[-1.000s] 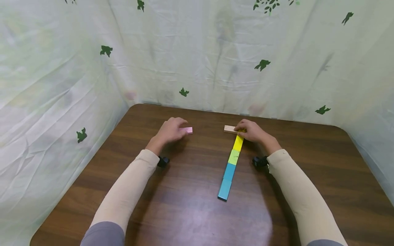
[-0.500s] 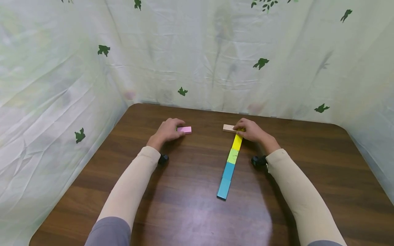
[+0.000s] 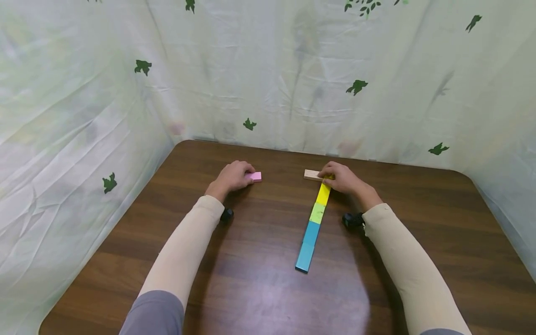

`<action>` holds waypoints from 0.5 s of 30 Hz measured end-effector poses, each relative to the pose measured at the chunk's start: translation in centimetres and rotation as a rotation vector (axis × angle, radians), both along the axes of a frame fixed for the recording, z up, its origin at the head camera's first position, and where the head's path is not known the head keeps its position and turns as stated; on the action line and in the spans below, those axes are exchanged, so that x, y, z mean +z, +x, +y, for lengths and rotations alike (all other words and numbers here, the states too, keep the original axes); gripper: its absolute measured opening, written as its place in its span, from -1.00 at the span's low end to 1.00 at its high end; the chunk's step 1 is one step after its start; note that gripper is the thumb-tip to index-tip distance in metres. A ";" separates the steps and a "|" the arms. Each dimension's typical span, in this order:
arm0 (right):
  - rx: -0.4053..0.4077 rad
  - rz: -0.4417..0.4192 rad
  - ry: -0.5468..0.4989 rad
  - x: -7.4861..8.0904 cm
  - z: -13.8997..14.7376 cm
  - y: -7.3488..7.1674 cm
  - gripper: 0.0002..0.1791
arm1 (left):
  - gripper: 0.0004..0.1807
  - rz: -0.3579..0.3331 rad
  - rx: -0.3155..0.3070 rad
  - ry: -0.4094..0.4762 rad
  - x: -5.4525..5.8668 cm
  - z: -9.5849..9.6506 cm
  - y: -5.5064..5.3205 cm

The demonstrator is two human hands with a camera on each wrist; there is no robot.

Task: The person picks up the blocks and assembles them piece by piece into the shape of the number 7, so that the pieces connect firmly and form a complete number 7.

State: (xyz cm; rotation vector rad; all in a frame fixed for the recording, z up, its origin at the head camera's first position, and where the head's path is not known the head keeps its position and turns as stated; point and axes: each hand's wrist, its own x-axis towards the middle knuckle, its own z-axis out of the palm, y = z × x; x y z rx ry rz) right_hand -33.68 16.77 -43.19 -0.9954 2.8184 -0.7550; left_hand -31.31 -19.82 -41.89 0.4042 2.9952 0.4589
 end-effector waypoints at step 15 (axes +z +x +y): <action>-0.009 -0.008 0.000 0.2 -0.1 0.1 -0.72 | -0.65 0.029 -0.007 0.034 0.2 0.4 -0.5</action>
